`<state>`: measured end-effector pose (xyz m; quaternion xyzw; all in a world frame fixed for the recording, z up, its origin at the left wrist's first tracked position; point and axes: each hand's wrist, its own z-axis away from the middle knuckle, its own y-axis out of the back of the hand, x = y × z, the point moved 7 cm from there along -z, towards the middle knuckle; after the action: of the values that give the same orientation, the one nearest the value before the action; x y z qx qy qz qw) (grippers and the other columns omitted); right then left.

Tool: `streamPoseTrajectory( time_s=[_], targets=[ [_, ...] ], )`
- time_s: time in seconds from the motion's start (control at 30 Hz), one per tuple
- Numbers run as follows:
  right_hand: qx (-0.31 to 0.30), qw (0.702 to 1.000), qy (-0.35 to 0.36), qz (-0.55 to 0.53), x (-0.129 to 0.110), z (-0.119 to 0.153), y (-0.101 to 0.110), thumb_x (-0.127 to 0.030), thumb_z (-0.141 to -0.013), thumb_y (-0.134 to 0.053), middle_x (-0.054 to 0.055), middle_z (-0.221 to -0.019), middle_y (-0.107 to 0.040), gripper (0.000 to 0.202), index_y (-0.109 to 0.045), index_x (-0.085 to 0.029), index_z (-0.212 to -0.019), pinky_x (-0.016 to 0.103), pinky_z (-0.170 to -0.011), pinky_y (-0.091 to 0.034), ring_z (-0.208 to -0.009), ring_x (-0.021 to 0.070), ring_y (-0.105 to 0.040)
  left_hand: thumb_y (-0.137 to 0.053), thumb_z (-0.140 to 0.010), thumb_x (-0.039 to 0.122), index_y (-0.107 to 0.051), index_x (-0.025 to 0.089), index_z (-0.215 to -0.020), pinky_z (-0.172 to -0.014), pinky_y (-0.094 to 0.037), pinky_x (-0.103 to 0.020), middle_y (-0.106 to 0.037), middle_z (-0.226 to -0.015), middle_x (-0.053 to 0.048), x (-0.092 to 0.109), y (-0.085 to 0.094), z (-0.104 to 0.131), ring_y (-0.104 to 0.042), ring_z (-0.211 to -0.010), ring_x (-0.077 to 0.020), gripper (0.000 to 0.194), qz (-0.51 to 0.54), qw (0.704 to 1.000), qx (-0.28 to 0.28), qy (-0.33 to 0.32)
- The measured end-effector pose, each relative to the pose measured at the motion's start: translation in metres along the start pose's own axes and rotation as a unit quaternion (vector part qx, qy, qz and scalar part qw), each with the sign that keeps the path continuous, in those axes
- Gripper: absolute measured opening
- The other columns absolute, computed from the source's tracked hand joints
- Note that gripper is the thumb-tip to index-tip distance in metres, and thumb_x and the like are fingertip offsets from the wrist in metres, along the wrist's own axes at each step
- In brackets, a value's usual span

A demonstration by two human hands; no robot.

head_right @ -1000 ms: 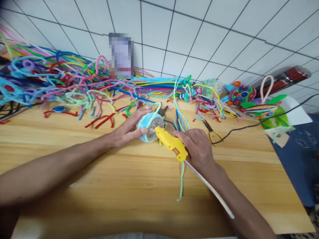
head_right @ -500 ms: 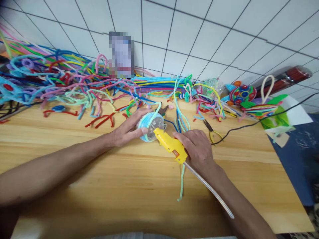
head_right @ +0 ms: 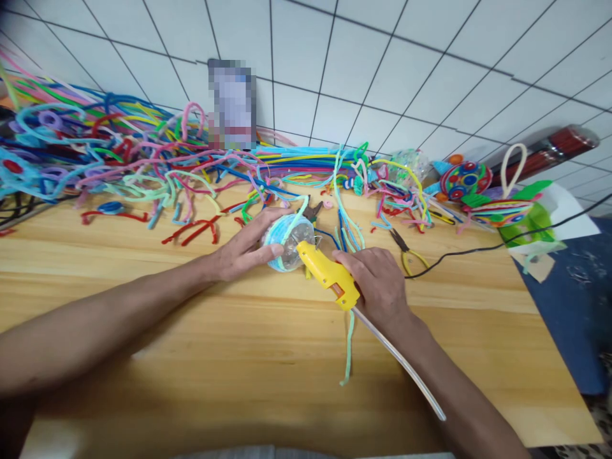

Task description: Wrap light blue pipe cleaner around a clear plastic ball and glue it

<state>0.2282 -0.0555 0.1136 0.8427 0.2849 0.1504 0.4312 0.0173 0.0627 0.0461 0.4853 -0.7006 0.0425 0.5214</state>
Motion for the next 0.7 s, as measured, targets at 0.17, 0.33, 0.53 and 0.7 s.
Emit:
streamPoseTrajectory(
  time_s=[0.17,0.33,0.53,0.7],
  targets=[
    [0.002,1.0,0.016,-0.009,-0.001,0.001,-0.001,-0.034,-0.114,-0.052,0.008,-0.098,-0.081,0.034,-0.065,-0.019,-0.141,0.039,-0.076,-0.055,-0.085,0.0235,-0.073,-0.062,-0.11,0.051,-0.042,0.027,-0.17,-0.141,-0.032,-0.059,-0.053,-0.171,-0.014,0.001,0.0,0.0,-0.042,-0.166,-0.0372,0.067,-0.005,1.0,-0.005,-0.008],
    [0.002,1.0,0.017,0.018,0.0,0.0,0.002,-0.029,-0.113,-0.054,0.009,-0.098,-0.08,0.032,-0.066,-0.017,-0.14,0.04,-0.079,-0.052,-0.087,0.0242,-0.071,-0.062,-0.11,0.052,-0.043,0.026,-0.169,-0.141,-0.034,-0.058,-0.053,-0.171,-0.014,-0.001,0.0,0.0,-0.043,-0.165,-0.0371,0.067,-0.003,1.0,0.003,-0.007],
    [-0.014,0.998,0.049,0.041,-0.003,-0.002,0.005,-0.031,-0.111,-0.058,0.008,-0.095,-0.078,0.044,-0.059,-0.016,-0.152,0.041,-0.08,-0.047,-0.087,0.0253,-0.068,-0.062,-0.11,0.053,-0.044,0.026,-0.17,-0.141,-0.034,-0.058,-0.053,-0.171,-0.014,0.002,0.0,-0.001,-0.044,-0.165,-0.0373,0.068,0.002,1.0,-0.005,0.0],
    [-0.011,0.996,0.051,0.071,-0.003,-0.004,0.009,-0.029,-0.11,-0.062,0.007,-0.093,-0.077,0.046,-0.058,-0.018,-0.154,0.041,-0.082,-0.046,-0.088,0.0255,-0.067,-0.062,-0.11,0.051,-0.044,0.026,-0.17,-0.142,-0.03,-0.06,-0.053,-0.172,-0.015,0.004,0.001,-0.003,-0.045,-0.165,-0.0376,0.067,-0.003,1.0,-0.004,-0.01]
  ],
)
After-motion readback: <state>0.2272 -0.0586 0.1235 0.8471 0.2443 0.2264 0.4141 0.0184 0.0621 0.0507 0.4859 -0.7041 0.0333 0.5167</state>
